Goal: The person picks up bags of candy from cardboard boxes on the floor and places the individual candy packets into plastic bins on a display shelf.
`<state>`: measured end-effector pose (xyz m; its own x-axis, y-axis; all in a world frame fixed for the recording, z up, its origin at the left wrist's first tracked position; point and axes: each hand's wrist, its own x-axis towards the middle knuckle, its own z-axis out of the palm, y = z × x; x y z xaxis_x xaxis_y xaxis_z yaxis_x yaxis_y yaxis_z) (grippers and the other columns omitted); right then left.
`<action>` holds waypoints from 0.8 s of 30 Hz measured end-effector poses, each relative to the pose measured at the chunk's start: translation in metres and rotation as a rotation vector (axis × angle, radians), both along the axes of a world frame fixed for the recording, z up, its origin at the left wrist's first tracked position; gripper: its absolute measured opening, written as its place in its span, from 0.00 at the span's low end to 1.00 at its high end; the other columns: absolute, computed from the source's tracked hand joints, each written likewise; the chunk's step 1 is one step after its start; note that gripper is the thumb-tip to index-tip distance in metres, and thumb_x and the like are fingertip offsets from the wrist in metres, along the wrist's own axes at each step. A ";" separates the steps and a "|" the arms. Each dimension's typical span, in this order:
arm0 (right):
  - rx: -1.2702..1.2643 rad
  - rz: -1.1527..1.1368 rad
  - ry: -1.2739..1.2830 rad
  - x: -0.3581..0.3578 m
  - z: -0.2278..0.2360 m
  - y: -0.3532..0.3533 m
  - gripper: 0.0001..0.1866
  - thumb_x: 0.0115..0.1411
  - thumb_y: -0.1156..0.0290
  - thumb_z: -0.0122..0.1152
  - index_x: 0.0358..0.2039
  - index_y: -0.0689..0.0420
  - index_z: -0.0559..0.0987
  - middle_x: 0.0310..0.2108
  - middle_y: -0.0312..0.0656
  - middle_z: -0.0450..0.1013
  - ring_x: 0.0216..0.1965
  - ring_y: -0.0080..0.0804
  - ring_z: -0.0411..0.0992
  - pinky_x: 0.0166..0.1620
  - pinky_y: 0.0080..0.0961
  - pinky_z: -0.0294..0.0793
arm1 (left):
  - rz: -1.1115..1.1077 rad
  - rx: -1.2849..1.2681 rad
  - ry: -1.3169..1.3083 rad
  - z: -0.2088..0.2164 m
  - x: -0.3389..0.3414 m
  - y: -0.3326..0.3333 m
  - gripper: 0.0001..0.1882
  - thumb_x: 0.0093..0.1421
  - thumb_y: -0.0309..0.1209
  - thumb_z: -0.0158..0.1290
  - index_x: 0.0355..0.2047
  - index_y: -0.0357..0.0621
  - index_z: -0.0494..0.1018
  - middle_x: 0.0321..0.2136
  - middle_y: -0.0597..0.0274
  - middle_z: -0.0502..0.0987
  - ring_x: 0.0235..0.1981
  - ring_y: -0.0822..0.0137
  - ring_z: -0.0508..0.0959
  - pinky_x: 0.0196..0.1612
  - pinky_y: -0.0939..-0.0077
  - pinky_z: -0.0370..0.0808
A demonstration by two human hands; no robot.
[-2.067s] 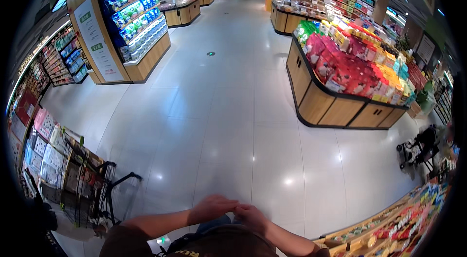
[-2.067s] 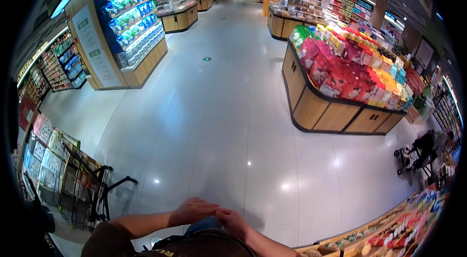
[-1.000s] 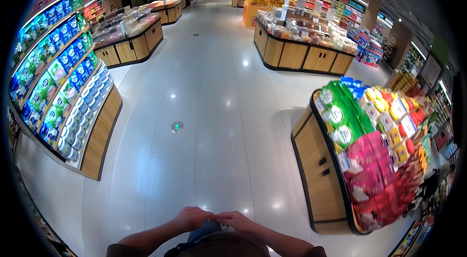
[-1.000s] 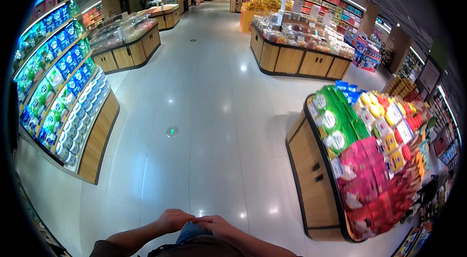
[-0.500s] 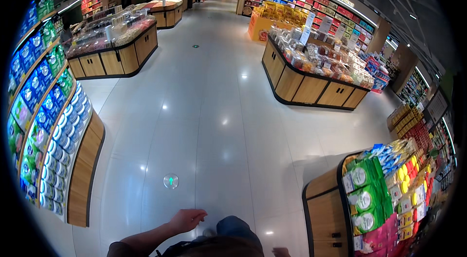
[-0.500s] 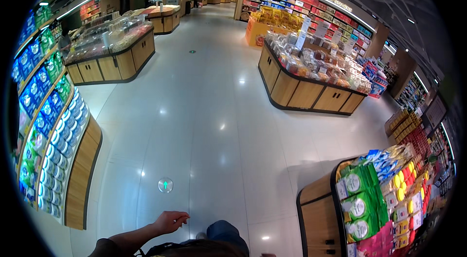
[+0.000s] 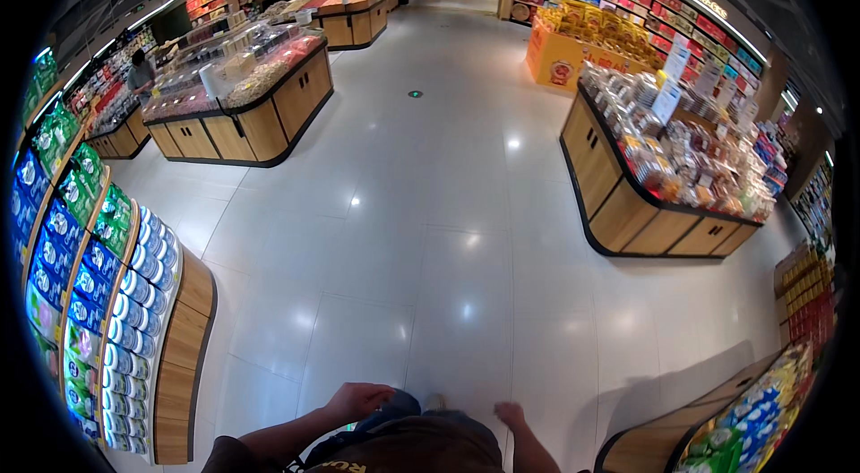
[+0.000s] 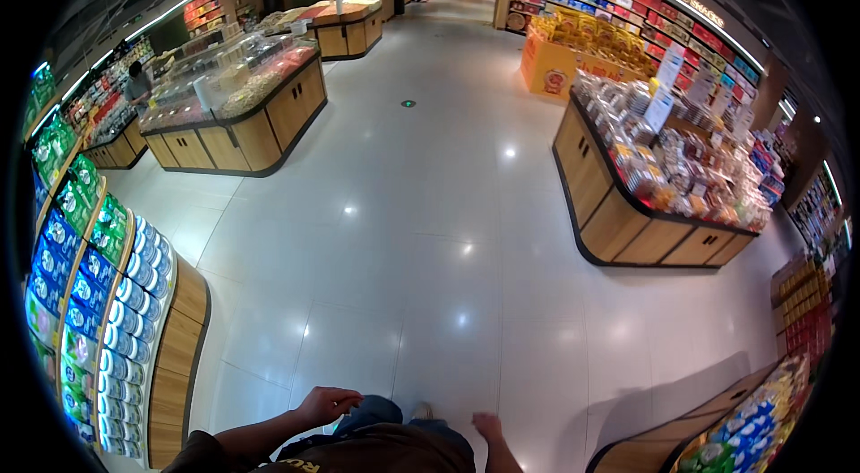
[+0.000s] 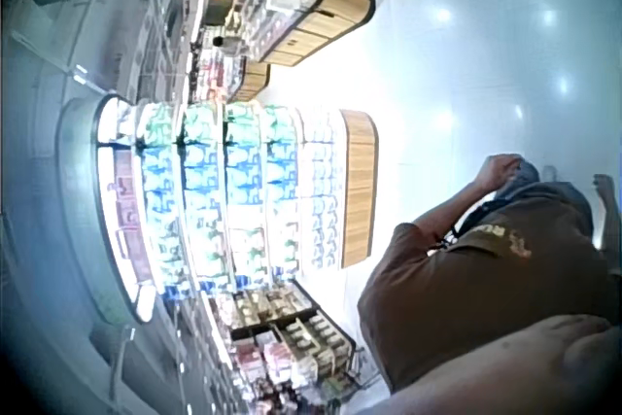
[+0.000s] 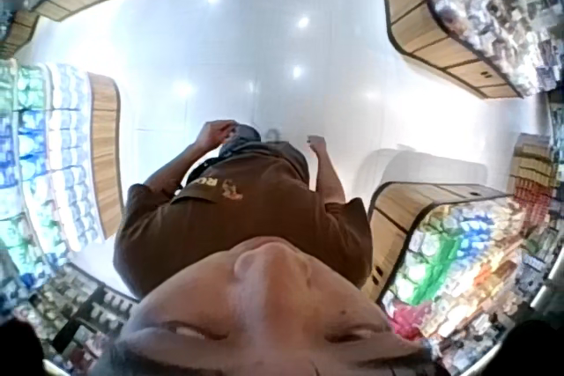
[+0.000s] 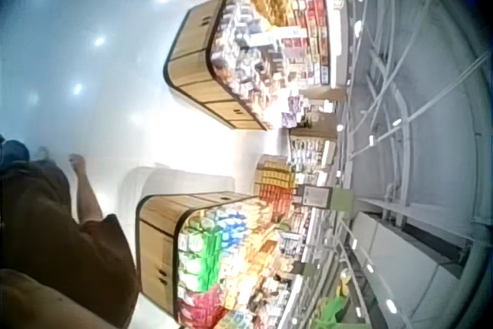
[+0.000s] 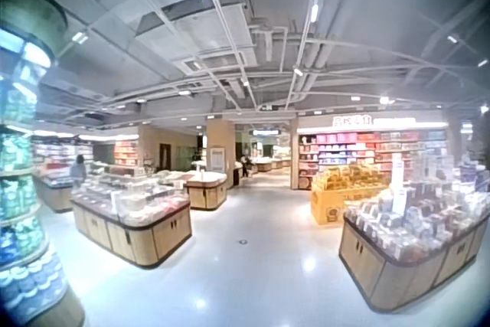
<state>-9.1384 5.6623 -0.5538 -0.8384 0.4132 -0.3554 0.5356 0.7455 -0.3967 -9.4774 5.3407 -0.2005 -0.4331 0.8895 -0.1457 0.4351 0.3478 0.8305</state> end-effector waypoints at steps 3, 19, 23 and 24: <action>-0.675 -0.459 0.323 -0.288 0.124 0.101 0.14 0.65 0.65 0.51 0.43 0.58 0.82 0.33 0.38 0.80 0.27 0.22 0.72 0.32 0.21 0.75 | 0.146 -0.033 -0.009 -0.009 -0.107 0.037 0.10 0.64 0.31 0.53 0.43 0.43 0.79 0.31 0.62 0.83 0.28 0.72 0.83 0.34 0.78 0.80; -0.915 -0.932 -0.497 -0.579 0.009 0.337 0.17 0.64 0.63 0.54 0.49 0.58 0.78 0.34 0.44 0.78 0.29 0.27 0.73 0.34 0.25 0.75 | 0.030 -0.082 -0.223 0.002 -0.780 0.445 0.11 0.64 0.34 0.54 0.45 0.46 0.78 0.32 0.63 0.83 0.31 0.75 0.83 0.39 0.80 0.79; -0.900 -0.855 -0.685 -0.729 0.011 0.392 0.16 0.63 0.64 0.55 0.47 0.58 0.79 0.33 0.43 0.78 0.29 0.26 0.74 0.32 0.25 0.75 | 0.150 -0.116 -0.275 -0.030 -0.943 0.536 0.13 0.64 0.39 0.54 0.43 0.47 0.78 0.31 0.63 0.82 0.31 0.73 0.82 0.40 0.78 0.78; -0.896 -0.835 -0.685 -0.773 0.012 0.417 0.16 0.63 0.64 0.55 0.47 0.58 0.79 0.33 0.43 0.79 0.28 0.25 0.74 0.32 0.24 0.75 | 0.199 -0.093 -0.303 -0.030 -0.980 0.563 0.11 0.62 0.36 0.58 0.41 0.44 0.80 0.31 0.64 0.83 0.30 0.75 0.82 0.39 0.81 0.79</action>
